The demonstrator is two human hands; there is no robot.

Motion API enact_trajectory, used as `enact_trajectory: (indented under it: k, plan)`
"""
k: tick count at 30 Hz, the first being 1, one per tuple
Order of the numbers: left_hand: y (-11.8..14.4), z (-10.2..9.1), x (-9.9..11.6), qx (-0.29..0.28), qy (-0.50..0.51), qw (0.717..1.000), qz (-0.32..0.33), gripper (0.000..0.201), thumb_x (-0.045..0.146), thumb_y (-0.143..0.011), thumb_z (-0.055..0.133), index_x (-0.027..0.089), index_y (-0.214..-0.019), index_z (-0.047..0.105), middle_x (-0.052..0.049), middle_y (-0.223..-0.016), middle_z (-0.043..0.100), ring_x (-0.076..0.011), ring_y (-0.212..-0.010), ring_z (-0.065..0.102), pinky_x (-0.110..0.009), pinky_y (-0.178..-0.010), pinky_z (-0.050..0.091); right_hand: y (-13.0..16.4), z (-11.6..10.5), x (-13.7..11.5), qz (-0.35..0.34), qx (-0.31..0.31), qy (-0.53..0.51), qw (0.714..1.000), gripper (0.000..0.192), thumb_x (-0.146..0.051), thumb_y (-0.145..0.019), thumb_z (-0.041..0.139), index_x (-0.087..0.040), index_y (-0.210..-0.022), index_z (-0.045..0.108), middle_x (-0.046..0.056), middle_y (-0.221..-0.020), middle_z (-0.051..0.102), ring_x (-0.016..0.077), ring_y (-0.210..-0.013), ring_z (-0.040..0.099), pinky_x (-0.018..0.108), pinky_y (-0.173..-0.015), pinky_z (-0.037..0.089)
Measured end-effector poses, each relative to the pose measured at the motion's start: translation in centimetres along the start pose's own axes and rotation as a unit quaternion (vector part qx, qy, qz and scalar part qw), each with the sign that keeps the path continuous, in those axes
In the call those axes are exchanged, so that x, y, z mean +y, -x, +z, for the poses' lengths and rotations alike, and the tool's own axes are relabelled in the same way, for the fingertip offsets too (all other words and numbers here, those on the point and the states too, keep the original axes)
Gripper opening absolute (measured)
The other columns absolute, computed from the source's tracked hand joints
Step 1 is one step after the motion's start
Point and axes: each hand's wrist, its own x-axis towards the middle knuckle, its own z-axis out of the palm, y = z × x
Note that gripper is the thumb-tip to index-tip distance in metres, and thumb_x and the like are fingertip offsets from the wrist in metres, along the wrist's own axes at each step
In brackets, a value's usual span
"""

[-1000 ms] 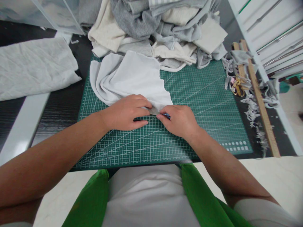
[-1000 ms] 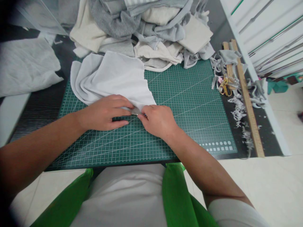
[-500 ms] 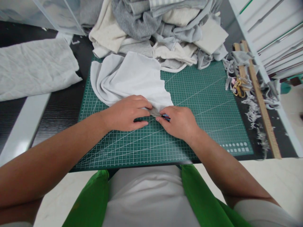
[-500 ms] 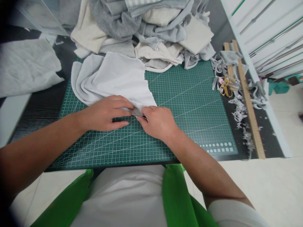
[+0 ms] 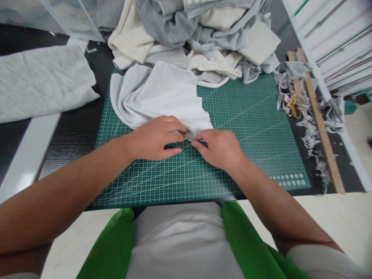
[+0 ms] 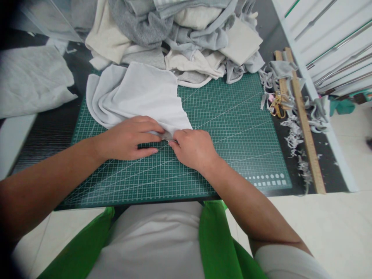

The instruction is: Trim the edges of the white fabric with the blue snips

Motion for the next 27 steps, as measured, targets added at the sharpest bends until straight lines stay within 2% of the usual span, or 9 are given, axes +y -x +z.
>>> enact_trajectory:
  k: [9, 17, 21, 27]
  plan:
    - [-0.2, -0.1, 0.1, -0.002, -0.006, 1.000, 0.004, 0.024, 0.034, -0.097, 0.063, 0.013, -0.101, 0.074, -0.014, -0.119, 0.071, -0.0304, -0.112, 0.066, -0.048, -0.099, 0.056, -0.2, -0.2, -0.1, 0.006, -0.019, 0.008, 1.000, 0.026, -0.038, -0.099, 0.058, -0.020, -0.094, 0.075, 0.006, -0.089, 0.080, 0.0225, -0.078, 0.071, 0.034, -0.065, 0.037]
    - [0.0, -0.1, 0.2, -0.008, 0.000, 1.000, -0.009, 0.024, 0.035, -0.096, 0.065, 0.016, -0.107, 0.075, -0.014, -0.124, 0.071, -0.0294, -0.117, 0.065, -0.048, -0.102, 0.055, -0.2, 0.7, 1.1, 0.030, 0.026, -0.059, 0.997, 0.023, -0.040, -0.095, 0.061, -0.021, -0.096, 0.074, 0.005, -0.091, 0.079, 0.0226, -0.081, 0.071, 0.034, -0.071, 0.043]
    - [0.0, -0.1, 0.5, -0.029, -0.012, 0.999, -0.007, 0.030, 0.035, -0.097, 0.063, 0.014, -0.117, 0.072, -0.015, -0.131, 0.068, -0.0314, -0.122, 0.063, -0.050, -0.106, 0.053, -0.7, 0.4, 1.8, 0.058, 0.032, -0.066, 0.996, 0.025, -0.040, -0.092, 0.065, -0.019, -0.102, 0.073, 0.007, -0.094, 0.079, 0.0249, -0.083, 0.071, 0.035, -0.072, 0.045]
    - [0.0, -0.1, 0.9, -0.029, -0.040, 0.999, -0.018, 0.034, 0.037, -0.098, 0.063, 0.012, -0.120, 0.071, -0.016, -0.131, 0.068, -0.0320, -0.123, 0.063, -0.052, -0.108, 0.052, -1.1, 0.1, 2.9, 0.093, 0.037, -0.054, 0.994, 0.023, -0.040, -0.090, 0.065, -0.020, -0.099, 0.073, 0.007, -0.090, 0.078, 0.0259, -0.080, 0.070, 0.036, -0.071, 0.046]
